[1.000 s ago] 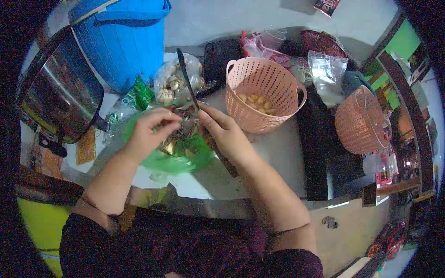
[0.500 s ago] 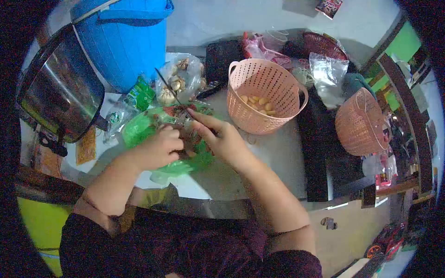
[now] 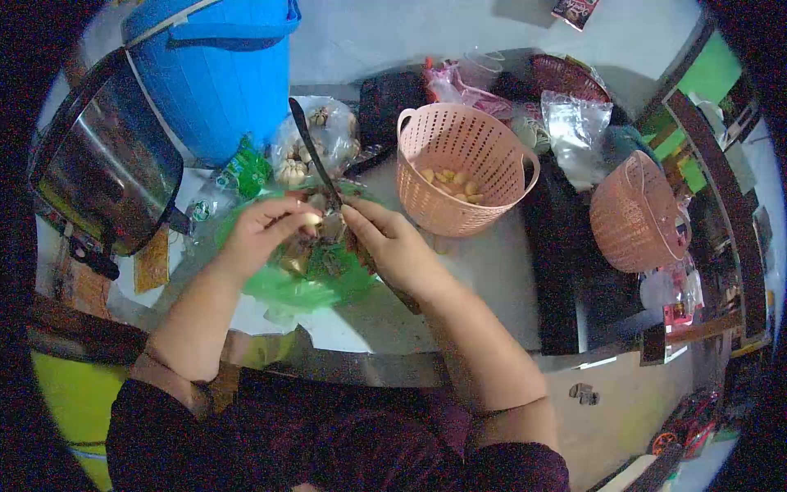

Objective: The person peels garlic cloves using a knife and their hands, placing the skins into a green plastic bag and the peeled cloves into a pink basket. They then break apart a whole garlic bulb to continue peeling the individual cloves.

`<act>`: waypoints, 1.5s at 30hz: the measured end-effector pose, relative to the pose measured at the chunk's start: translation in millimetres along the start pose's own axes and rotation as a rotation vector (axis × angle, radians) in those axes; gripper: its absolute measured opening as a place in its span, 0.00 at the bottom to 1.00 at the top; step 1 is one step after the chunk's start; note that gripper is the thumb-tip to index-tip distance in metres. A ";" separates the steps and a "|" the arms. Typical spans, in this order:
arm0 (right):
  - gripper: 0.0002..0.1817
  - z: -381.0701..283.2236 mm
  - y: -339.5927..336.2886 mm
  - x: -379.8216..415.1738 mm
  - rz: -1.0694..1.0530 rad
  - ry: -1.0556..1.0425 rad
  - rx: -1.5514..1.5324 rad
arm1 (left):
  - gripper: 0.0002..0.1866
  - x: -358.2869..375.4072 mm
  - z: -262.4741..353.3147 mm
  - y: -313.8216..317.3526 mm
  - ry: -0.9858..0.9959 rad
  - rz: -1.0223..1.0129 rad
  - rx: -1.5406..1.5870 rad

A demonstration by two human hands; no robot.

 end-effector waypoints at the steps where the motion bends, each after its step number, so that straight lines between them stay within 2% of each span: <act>1: 0.20 1.0 0.8 1.3 -0.011 0.048 -0.008 | 0.09 -0.3 -3.8 -2.6 0.028 -0.009 -0.033; 2: 0.20 3.3 1.7 1.7 -0.023 0.096 -0.016 | 0.09 -1.0 -6.0 -4.6 0.018 -0.005 -0.016; 3: 0.21 0.4 2.4 -0.9 -0.035 0.002 0.037 | 0.09 -1.5 -7.5 -6.2 0.007 0.000 0.001; 9: 0.23 -5.1 6.8 3.1 -0.091 -0.011 -0.096 | 0.11 0.0 -16.6 -11.8 -0.066 0.071 0.069; 12: 0.26 -18.7 14.4 8.0 -0.134 -0.142 -0.036 | 0.11 2.6 -24.3 -14.9 -0.121 0.118 0.117; 14: 0.27 -17.0 17.5 8.7 -0.165 -0.173 0.061 | 0.11 5.2 -28.0 -14.7 -0.146 0.171 0.198; 15: 0.27 -16.4 19.0 9.3 -0.180 -0.187 0.109 | 0.11 3.8 -30.7 -15.4 -0.143 0.104 0.233; 22: 0.28 -35.5 27.8 18.9 -0.013 -0.537 0.425 | 0.12 8.2 -28.5 -14.4 -0.133 0.144 0.203; 24: 0.27 -35.8 28.5 19.6 0.020 -0.555 0.477 | 0.13 10.2 -30.7 -17.0 -0.129 0.175 0.173; 25: 0.27 -35.8 28.6 20.0 0.036 -0.564 0.502 | 0.14 9.7 -38.3 -16.3 -0.170 0.147 0.255; 28: 0.27 -35.5 29.0 20.7 0.055 -0.595 0.502 | 0.15 13.2 -42.2 -12.1 -0.174 0.254 0.407; 29: 0.27 -35.1 29.0 20.7 0.056 -0.607 0.489 | 0.13 13.2 -46.5 -11.7 -0.232 0.309 0.419; 32: 0.27 -33.3 29.1 19.4 0.052 -0.626 0.479 | 0.12 11.9 -48.1 -9.5 -0.164 0.223 0.523; 35: 0.28 -32.6 30.2 19.2 -0.033 -0.519 0.506 | 0.12 8.3 -42.2 -4.9 -0.168 0.149 0.524; 38: 0.29 -41.4 30.3 23.1 -0.042 -0.565 0.456 | 0.14 6.4 -35.7 -2.6 -0.118 0.085 0.560; 41: 0.28 -36.3 30.8 21.6 -0.045 -0.542 0.530 | 0.15 10.0 -49.9 -5.9 -0.191 0.227 0.607; 44: 0.28 -36.7 32.3 22.6 -0.035 -0.466 0.599 | 0.16 7.4 -41.6 -5.4 -0.131 0.079 0.592; 45: 0.28 -37.7 32.1 23.3 -0.023 -0.477 0.596 | 0.16 9.1 -44.6 -6.8 -0.159 0.145 0.571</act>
Point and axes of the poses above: each hand's wrist, its own x-axis away from the middle knuckle, its own y-axis out of the palm, z = x × y, the point moved 7 cm from there along -x, towards the middle knuckle, and after that the axes turned 5 degrees about y, right-handed, at the moved point
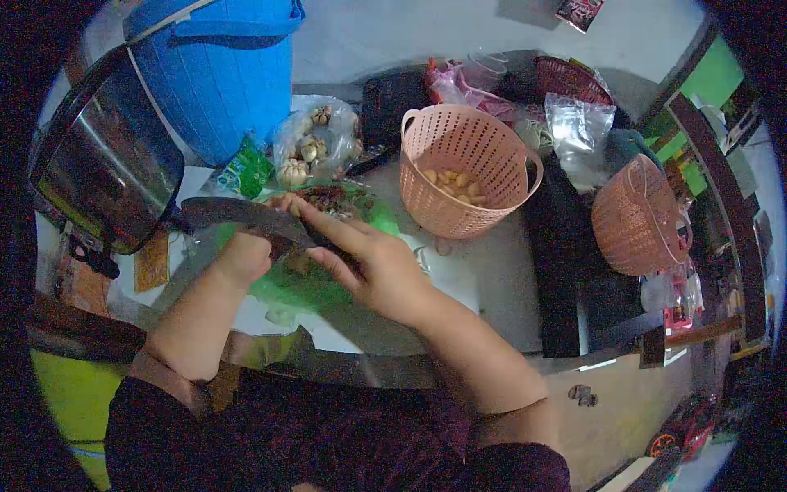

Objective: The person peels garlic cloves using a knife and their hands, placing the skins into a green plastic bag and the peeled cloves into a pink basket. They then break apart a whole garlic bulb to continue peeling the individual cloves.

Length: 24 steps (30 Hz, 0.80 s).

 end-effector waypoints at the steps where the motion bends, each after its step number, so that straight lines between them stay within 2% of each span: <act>1: 0.28 -1.0 -0.7 0.0 0.015 -0.007 0.000 | 0.16 2.2 -2.5 -1.7 -0.006 0.070 -0.017; 2: 0.28 -1.7 -1.4 0.0 0.028 -0.014 0.000 | 0.16 3.8 -4.2 -4.8 -0.012 0.141 -0.034; 5: 0.27 -1.3 -1.0 -0.4 0.029 -0.003 -0.048 | 0.14 -1.1 -2.6 -0.7 -0.012 0.016 0.017; 8: 0.26 -4.0 -2.2 -0.6 0.025 -0.004 -0.049 | 0.12 -2.0 -8.1 -2.2 -0.060 -0.022 0.067; 11: 0.25 -3.3 -1.3 -1.0 0.035 -0.030 -0.104 | 0.12 3.8 -3.9 3.8 -0.062 0.122 0.037; 14: 0.23 -2.7 -1.1 -0.4 0.070 -0.063 -0.103 | 0.12 1.7 -6.8 3.0 -0.084 0.014 0.127; 17: 0.22 -1.5 -0.5 0.1 0.028 0.008 -0.139 | 0.12 2.2 -6.1 6.9 -0.093 -0.092 0.122; 20: 0.21 -2.4 -2.7 0.2 0.075 -0.042 -0.176 | 0.13 7.1 -5.0 9.1 -0.061 0.012 0.110; 23: 0.24 -0.5 -2.8 0.9 0.176 -0.158 -0.107 | 0.14 6.8 0.6 17.1 -0.026 0.000 0.050; 24: 0.26 -2.8 -3.6 1.1 0.221 -0.207 -0.063 | 0.14 5.5 1.1 19.6 -0.032 -0.058 0.085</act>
Point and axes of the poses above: each hand's wrist, its own x-axis away from the middle knuckle, its own y-axis out of the palm, z = x × y, the point moved 7 cm from there along -x, towards the middle knuckle, and after that the axes turned 5 degrees about y, right-handed, at the moved point
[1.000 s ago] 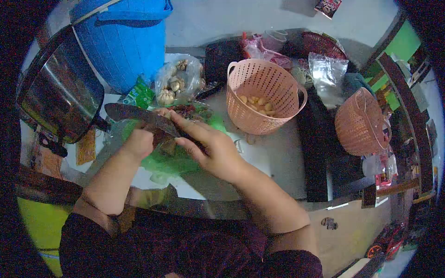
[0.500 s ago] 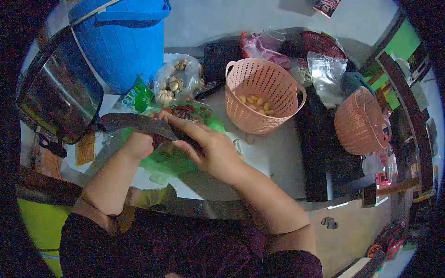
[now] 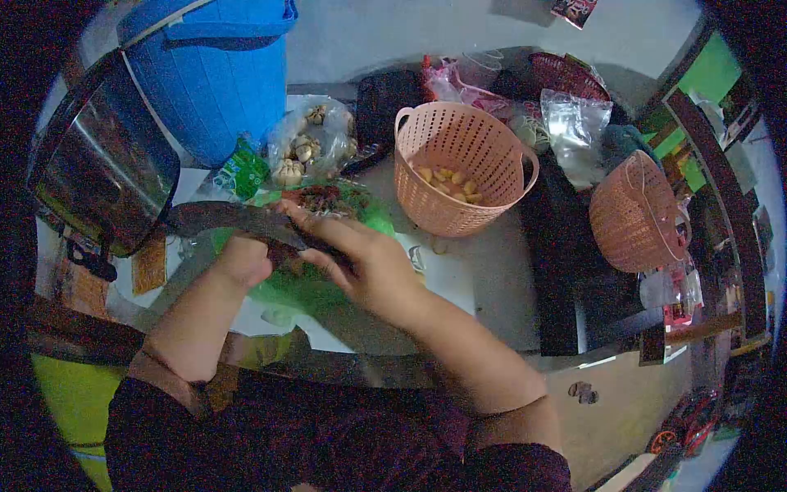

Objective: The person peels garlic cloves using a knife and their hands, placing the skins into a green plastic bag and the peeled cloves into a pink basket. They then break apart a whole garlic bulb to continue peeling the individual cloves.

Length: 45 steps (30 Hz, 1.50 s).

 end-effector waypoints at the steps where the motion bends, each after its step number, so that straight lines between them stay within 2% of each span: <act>1: 0.25 0.5 0.7 0.6 -0.019 0.046 0.043 | 0.14 -2.1 1.0 1.3 -0.007 -0.058 0.035; 2: 0.23 -3.0 0.2 1.2 -0.038 0.093 0.086 | 0.14 -2.8 1.5 3.7 -0.015 -0.117 0.070; 5: 0.24 -10.2 -1.3 0.4 -0.064 0.143 0.157 | 0.15 -2.9 3.4 5.3 0.021 -0.091 0.105; 7: 0.25 -10.2 -1.6 -0.4 -0.079 0.145 0.163 | 0.12 -0.3 -3.7 -9.3 -0.021 0.072 0.106; 9: 0.24 -1.0 1.5 -1.9 -0.028 0.041 -0.006 | 0.11 4.5 -6.6 -16.3 -0.027 0.223 0.034; 10: 0.24 1.2 1.5 -2.0 -0.002 -0.010 -0.091 | 0.11 3.4 -7.3 -17.1 -0.042 0.181 0.009; 12: 0.24 13.8 4.9 -0.1 -0.103 0.183 -0.295 | 0.10 0.2 -8.3 -20.2 -0.071 0.095 -0.040; 14: 0.23 19.4 6.2 4.0 -0.258 0.466 -0.454 | 0.10 2.4 -7.5 -18.8 -0.041 0.182 -0.034; 15: 0.22 21.9 7.3 4.7 -0.254 0.496 -0.528 | 0.10 3.4 -6.5 -18.6 -0.026 0.225 -0.030; 18: 0.21 31.3 11.8 9.4 -0.244 0.589 -0.698 | 0.10 -0.7 -5.6 -11.2 -0.062 0.089 -0.011; 24: 0.22 31.6 12.6 9.6 -0.291 0.633 -0.875 | 0.12 1.3 0.8 0.8 -0.112 0.095 -0.008; 30: 0.23 34.4 16.0 12.5 -0.324 0.663 -1.051 | 0.15 -0.7 2.5 3.5 -0.105 -0.039 0.104; 33: 0.23 38.2 11.0 11.8 -0.269 0.697 -1.021 | 0.16 1.8 8.6 7.4 -0.155 0.120 0.172; 37: 0.25 37.9 6.9 8.3 -0.229 0.631 -0.844 | 0.17 -0.9 4.3 3.1 -0.141 -0.019 0.196; 41: 0.27 25.0 10.1 8.0 -0.326 0.543 -0.768 | 0.14 -1.5 -3.0 -10.8 -0.105 0.019 0.123; 45: 0.26 23.5 14.0 8.2 -0.317 0.567 -0.729 | 0.12 2.6 -3.6 -14.0 -0.128 0.093 0.069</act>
Point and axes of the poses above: each hand's wrist, its own x-axis away from the middle knuckle, its own y-axis out of the palm, z = x × y, the point moved 7 cm from there along -x, towards the middle knuckle, and after that the axes turned 5 degrees about y, right-handed, at the moved point
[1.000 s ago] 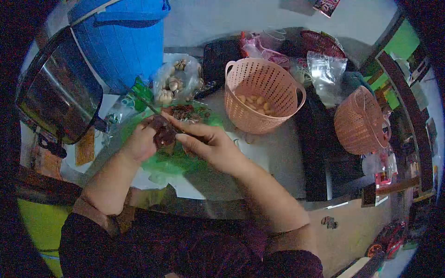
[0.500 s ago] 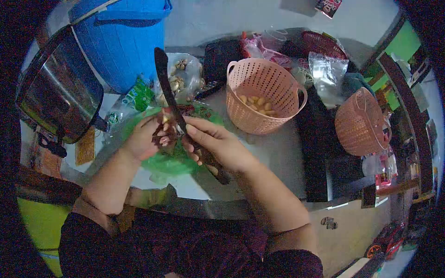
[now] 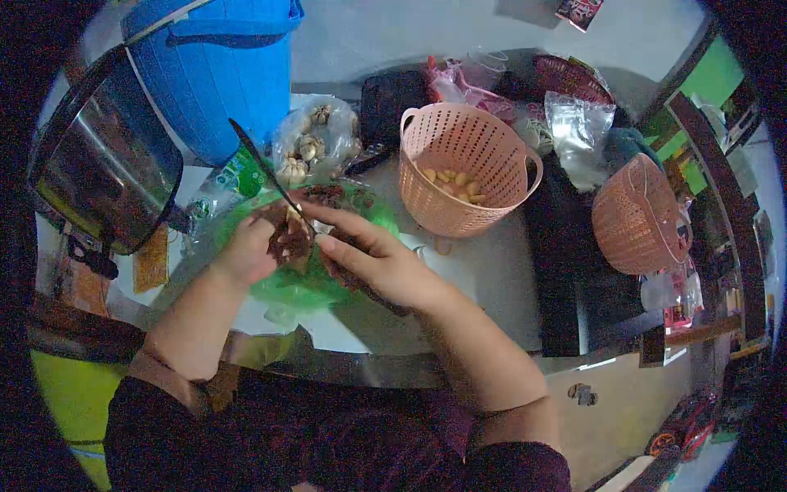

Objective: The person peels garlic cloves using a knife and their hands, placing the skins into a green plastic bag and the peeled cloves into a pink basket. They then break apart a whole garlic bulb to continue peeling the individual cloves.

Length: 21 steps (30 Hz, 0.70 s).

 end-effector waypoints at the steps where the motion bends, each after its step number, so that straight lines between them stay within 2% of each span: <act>1: 0.25 0.1 0.2 0.2 0.020 0.016 -0.003 | 0.12 -1.0 -0.3 1.7 0.015 -0.096 -0.022; 5: 0.24 4.4 -4.0 -0.6 0.042 0.003 0.007 | 0.11 4.0 7.4 21.0 -0.012 -0.065 -0.053; 14: 0.24 1.9 -10.8 -1.3 0.068 -0.005 -0.041 | 0.14 0.9 6.5 19.6 0.009 -0.076 -0.062; 17: 0.25 4.0 -10.9 -1.5 0.039 -0.021 -0.096 | 0.14 0.4 5.3 15.6 0.038 -0.048 -0.063; 20: 0.26 1.2 -9.1 1.3 0.052 -0.001 -0.003 | 0.13 -0.7 3.1 10.7 0.036 0.023 -0.129; 21: 0.26 -0.1 -7.4 1.5 0.042 -0.006 0.011 | 0.13 -2.1 0.8 9.9 0.037 -0.078 -0.042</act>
Point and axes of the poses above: each hand's wrist, its own x-axis away from the middle knuckle, its own y-axis out of the palm, z = x × y, the point moved 7 cm from there along -x, towards the middle knuckle, and after that the axes turned 5 degrees about y, right-handed, at the moved point
